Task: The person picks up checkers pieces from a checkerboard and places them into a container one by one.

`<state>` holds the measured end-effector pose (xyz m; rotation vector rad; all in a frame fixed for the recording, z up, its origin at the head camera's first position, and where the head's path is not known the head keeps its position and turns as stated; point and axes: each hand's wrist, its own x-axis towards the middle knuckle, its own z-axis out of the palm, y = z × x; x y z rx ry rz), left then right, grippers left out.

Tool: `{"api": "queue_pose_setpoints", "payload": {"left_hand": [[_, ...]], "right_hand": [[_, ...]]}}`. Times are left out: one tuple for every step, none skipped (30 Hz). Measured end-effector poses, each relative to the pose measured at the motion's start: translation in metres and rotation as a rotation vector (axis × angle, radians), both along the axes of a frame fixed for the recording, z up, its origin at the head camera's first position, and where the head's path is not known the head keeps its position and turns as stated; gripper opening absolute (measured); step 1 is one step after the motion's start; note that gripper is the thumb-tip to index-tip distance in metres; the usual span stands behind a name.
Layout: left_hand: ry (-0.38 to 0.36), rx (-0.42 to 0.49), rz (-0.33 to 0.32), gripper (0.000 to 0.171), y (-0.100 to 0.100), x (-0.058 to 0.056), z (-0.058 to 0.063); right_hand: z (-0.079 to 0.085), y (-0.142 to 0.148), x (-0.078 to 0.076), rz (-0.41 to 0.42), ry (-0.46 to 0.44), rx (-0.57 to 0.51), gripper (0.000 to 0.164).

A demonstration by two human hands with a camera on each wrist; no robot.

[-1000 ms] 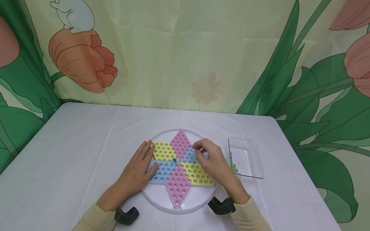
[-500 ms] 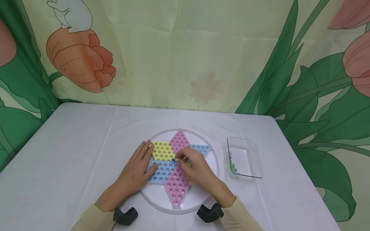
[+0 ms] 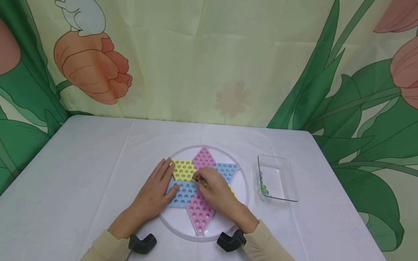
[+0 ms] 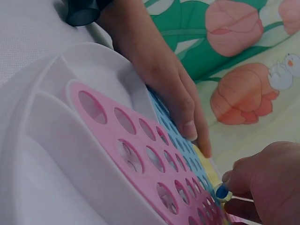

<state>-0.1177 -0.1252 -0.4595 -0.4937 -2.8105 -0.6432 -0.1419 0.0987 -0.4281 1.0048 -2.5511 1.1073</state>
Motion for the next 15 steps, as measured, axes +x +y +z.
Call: {"api": "queue_pose_setpoints", "payload": {"left_hand": [[-0.004,0.001,-0.001,0.070,-0.0001,0.0000,0.0004],[-0.008,0.002,-0.002,0.070,-0.0002,-0.0001,0.0005],[-0.012,0.003,-0.004,0.070,-0.0003,-0.0001,0.0006],[-0.019,0.002,-0.004,0.070,-0.0003,-0.0002,0.0008],[-0.021,0.001,-0.003,0.070,-0.0004,-0.0003,0.0006],[-0.022,0.001,-0.003,0.070,-0.0005,-0.0003,0.0005],[-0.024,0.001,-0.003,0.070,-0.0006,-0.0002,0.0005],[-0.024,0.001,-0.002,0.070,-0.0007,-0.0004,0.0002],[-0.024,0.000,-0.002,0.070,-0.0006,-0.0007,0.0001],[-0.025,-0.001,0.000,0.070,-0.0005,-0.0009,0.0001],[-0.026,-0.001,0.001,0.070,-0.0004,-0.0010,0.0002],[-0.027,-0.001,0.001,0.070,-0.0003,-0.0011,0.0002],[-0.028,-0.001,0.001,0.070,-0.0004,-0.0011,0.0002],[-0.028,-0.001,0.001,0.070,-0.0004,-0.0011,0.0001],[-0.028,-0.002,0.002,0.070,-0.0004,-0.0010,0.0000]], "right_hand": [[-0.0003,-0.0006,0.0001,-0.002,0.011,0.004,0.018],[-0.0007,-0.0012,0.0003,-0.007,0.015,0.010,0.019],[-0.0017,-0.0017,0.0002,-0.013,0.012,0.015,0.019],[-0.0022,-0.0021,0.0002,-0.019,0.010,0.022,0.019],[-0.0027,-0.0023,0.0001,-0.023,0.006,0.027,0.019],[-0.0033,-0.0027,-0.0001,-0.027,0.001,0.031,0.020],[-0.0038,-0.0029,-0.0003,-0.032,-0.005,0.037,0.020],[-0.0039,-0.0032,-0.0002,-0.038,-0.012,0.043,0.021],[-0.0042,-0.0033,-0.0003,-0.041,-0.015,0.046,0.021],[-0.0042,-0.0034,-0.0002,-0.044,-0.016,0.048,0.022],[-0.0044,-0.0036,-0.0003,-0.047,-0.017,0.048,0.022],[-0.0046,-0.0039,-0.0004,-0.049,-0.017,0.049,0.022],[-0.0049,-0.0039,-0.0003,-0.052,-0.017,0.050,0.022],[-0.0052,-0.0040,-0.0003,-0.053,-0.017,0.050,0.023],[-0.0054,-0.0041,-0.0004,-0.054,-0.017,0.050,0.022]]}}
